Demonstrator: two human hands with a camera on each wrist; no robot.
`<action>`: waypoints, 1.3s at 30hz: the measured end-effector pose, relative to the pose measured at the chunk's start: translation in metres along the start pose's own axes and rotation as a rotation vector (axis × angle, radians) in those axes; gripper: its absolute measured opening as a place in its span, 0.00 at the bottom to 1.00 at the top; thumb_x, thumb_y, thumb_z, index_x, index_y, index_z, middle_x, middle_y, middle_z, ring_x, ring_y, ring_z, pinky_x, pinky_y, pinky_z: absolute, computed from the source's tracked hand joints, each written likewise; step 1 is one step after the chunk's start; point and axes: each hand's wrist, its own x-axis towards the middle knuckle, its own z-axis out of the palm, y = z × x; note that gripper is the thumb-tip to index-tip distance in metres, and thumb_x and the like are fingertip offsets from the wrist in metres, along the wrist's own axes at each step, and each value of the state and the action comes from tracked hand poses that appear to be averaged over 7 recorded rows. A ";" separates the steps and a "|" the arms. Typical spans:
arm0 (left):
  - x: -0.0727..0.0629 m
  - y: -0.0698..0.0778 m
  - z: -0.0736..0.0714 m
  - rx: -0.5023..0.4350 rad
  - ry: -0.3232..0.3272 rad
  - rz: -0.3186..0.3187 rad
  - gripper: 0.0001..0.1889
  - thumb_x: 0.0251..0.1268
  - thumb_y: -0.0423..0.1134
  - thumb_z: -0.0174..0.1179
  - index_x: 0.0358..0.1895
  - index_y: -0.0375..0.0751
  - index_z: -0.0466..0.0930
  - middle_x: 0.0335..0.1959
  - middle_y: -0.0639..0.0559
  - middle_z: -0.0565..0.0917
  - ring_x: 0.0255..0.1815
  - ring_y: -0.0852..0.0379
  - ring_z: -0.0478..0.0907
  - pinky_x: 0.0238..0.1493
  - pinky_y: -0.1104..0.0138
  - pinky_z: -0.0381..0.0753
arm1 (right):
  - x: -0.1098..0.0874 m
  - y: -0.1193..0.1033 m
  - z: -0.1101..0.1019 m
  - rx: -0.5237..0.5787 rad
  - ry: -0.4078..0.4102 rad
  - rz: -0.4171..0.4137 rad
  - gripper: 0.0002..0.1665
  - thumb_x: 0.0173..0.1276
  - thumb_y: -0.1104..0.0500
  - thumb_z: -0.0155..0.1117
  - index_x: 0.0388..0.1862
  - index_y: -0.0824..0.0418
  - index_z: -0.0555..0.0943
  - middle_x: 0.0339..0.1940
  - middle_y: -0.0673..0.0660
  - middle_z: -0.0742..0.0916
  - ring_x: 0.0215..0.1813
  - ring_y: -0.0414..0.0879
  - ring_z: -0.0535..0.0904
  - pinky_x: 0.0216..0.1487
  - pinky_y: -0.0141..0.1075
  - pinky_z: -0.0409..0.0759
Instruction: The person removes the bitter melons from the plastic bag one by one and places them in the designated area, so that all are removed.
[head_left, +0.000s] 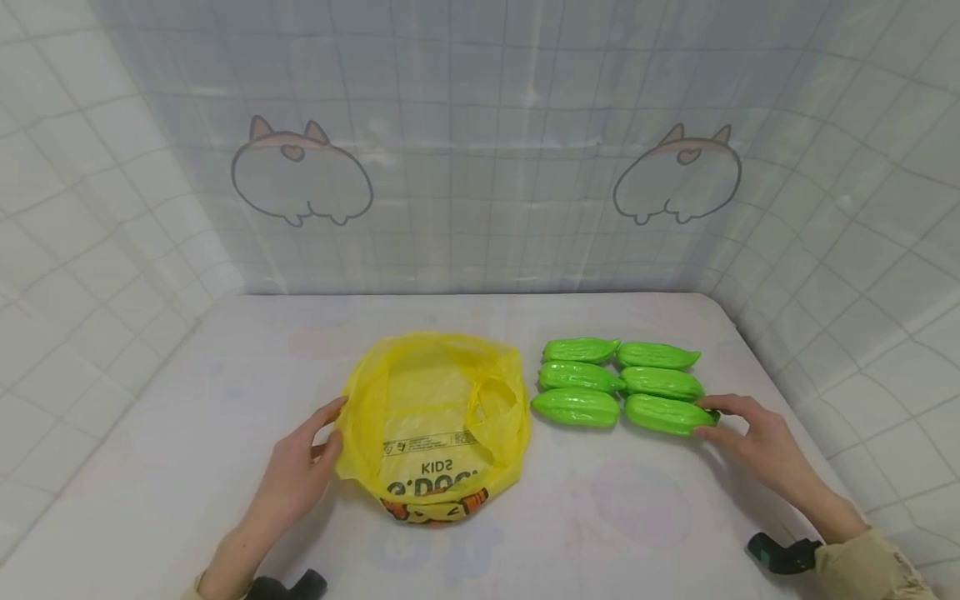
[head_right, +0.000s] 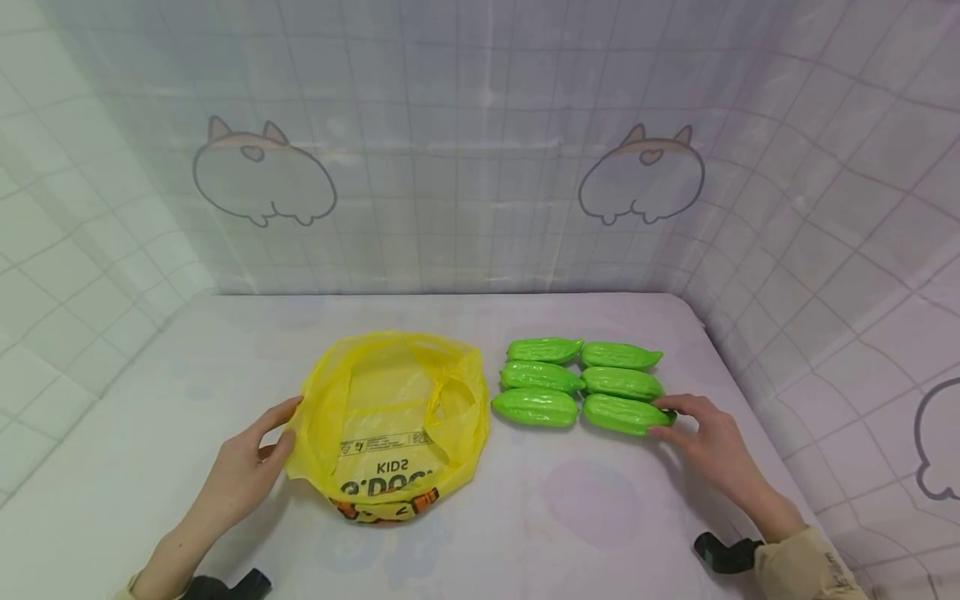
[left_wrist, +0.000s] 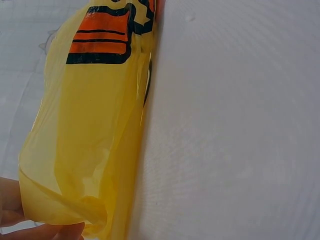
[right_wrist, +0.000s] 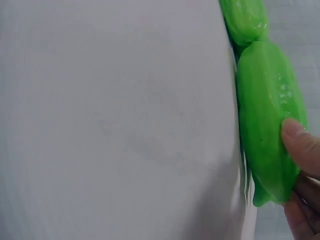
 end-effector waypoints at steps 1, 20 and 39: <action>0.000 0.000 0.000 -0.003 0.001 0.003 0.27 0.78 0.38 0.47 0.77 0.44 0.60 0.74 0.34 0.67 0.67 0.35 0.73 0.57 0.48 0.83 | 0.000 0.000 0.000 -0.001 -0.004 0.007 0.22 0.58 0.56 0.77 0.51 0.57 0.85 0.51 0.60 0.86 0.51 0.15 0.64 0.46 0.24 0.69; -0.002 0.000 0.000 -0.009 -0.005 -0.008 0.27 0.78 0.39 0.47 0.77 0.45 0.59 0.73 0.34 0.67 0.63 0.34 0.76 0.56 0.49 0.84 | -0.015 0.014 0.029 0.190 0.159 0.075 0.27 0.63 0.59 0.73 0.62 0.56 0.81 0.58 0.28 0.77 0.62 0.16 0.64 0.59 0.09 0.58; -0.003 0.000 -0.002 -0.023 0.065 0.055 0.27 0.78 0.44 0.51 0.76 0.44 0.62 0.70 0.33 0.70 0.62 0.33 0.77 0.56 0.46 0.83 | -0.018 0.026 0.026 0.287 0.279 0.310 0.25 0.73 0.52 0.64 0.65 0.58 0.78 0.58 0.32 0.79 0.60 0.23 0.66 0.55 0.12 0.63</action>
